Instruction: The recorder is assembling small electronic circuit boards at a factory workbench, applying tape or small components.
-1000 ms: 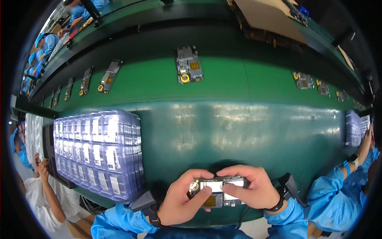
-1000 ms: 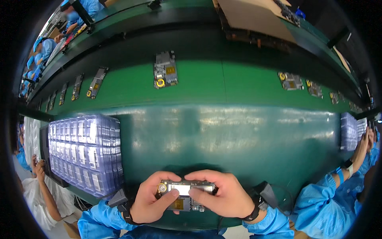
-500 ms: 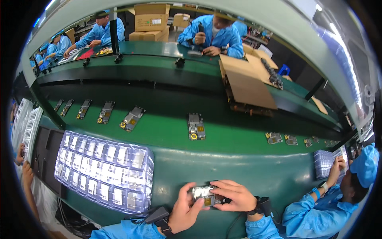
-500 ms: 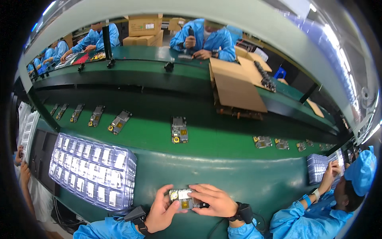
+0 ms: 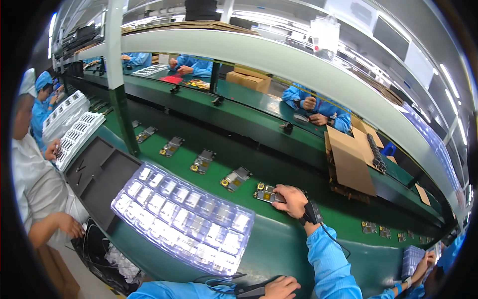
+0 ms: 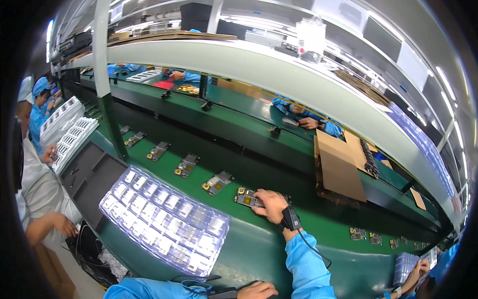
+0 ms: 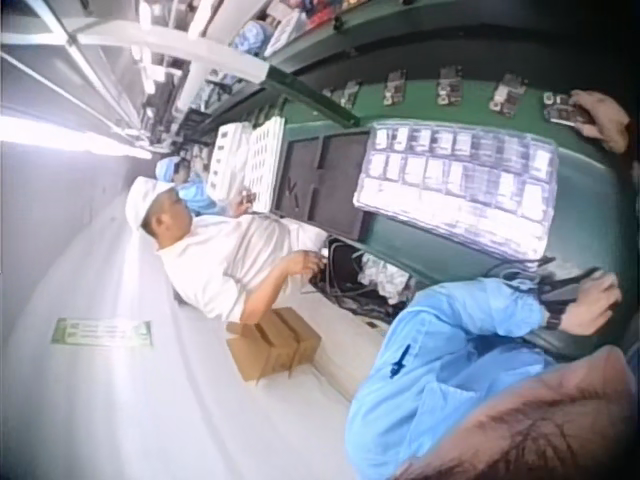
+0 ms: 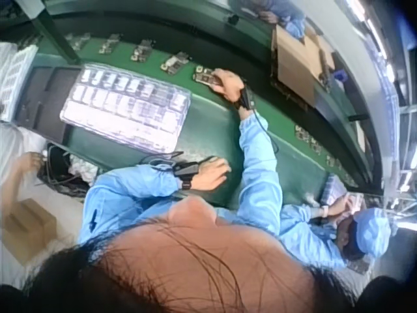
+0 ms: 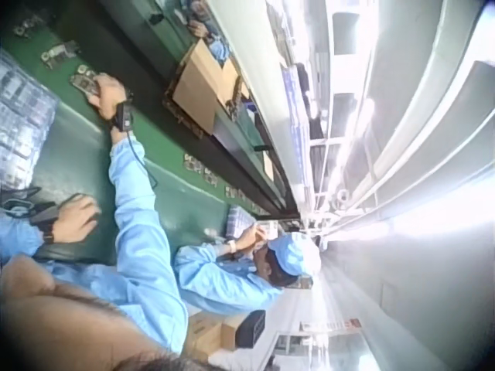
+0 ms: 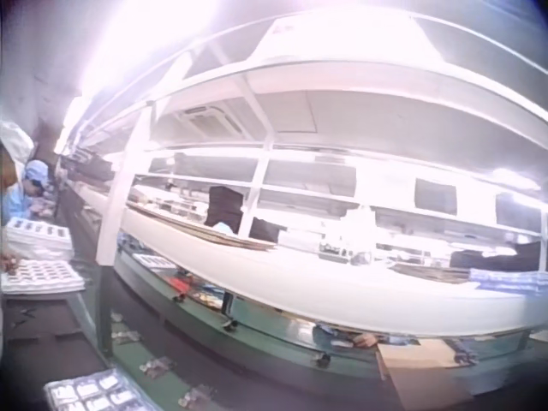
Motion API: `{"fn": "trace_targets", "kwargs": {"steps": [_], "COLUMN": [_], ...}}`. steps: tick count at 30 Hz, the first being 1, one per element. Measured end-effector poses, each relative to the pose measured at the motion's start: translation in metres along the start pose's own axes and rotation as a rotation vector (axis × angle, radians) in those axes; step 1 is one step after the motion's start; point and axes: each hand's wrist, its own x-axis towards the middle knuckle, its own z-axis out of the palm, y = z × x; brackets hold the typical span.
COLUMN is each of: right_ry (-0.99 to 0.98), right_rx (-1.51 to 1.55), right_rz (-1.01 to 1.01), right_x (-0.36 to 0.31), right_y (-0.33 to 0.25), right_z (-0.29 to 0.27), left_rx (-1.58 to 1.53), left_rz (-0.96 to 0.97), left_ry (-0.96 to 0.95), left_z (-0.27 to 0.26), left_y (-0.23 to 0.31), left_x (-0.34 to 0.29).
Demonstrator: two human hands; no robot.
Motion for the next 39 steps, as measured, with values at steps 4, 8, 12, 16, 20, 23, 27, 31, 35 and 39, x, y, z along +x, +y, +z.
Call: {"fn": "trace_targets", "kwargs": {"steps": [4, 8, 12, 16, 20, 23, 27, 31, 35, 39], "right_ry": [0.111, 0.093, -0.001, 0.036, -0.028, -0.183, -0.208, -0.124, 0.009, 0.171], "right_rx": [-0.137, 0.221, 0.189, -0.006, -0.268, -0.385, -0.482, -0.608, -0.467, -0.309], "right_rz": [-0.093, -0.105, -0.403, -0.235, -0.103, -0.118, -0.198, -0.277, -0.186, -0.036], "right_x": [0.028, 0.042, 0.053, 0.084, 0.117, 0.123, 0.135, 0.129, 0.122, 0.08], "right_y": [-0.002, -0.095, -0.134, -0.115, -0.059, -0.048, -0.044, -0.029, -0.052, -0.059], "right_z": [0.002, -0.029, -0.037, -0.013, 0.028, 0.037, 0.051, 0.05, 0.022, 0.001], "left_rx": [-0.035, -0.028, -0.088, -0.036, 0.034, 0.023, 0.02, 0.081, 0.007, -0.016], "left_rz": [0.028, 0.056, 0.088, 0.095, 0.073, 0.061, 0.026, 0.024, -0.002, 0.029], "left_ry": [0.077, 0.116, 0.063, 0.109, 0.066, 0.077, 0.071, 0.041, 0.029, -0.042], "left_z": [0.015, 0.016, 0.002, 0.01, 0.025, 0.029, 0.033, 0.019, 0.004, 0.005], "left_y": [-0.011, -0.02, -0.019, -0.021, -0.033, -0.037, -0.042, -0.027, -0.019, -0.025], "left_x": [-0.001, -0.002, 0.002, 0.001, -0.002, -0.006, -0.008, 0.001, 0.001, 0.003]}}
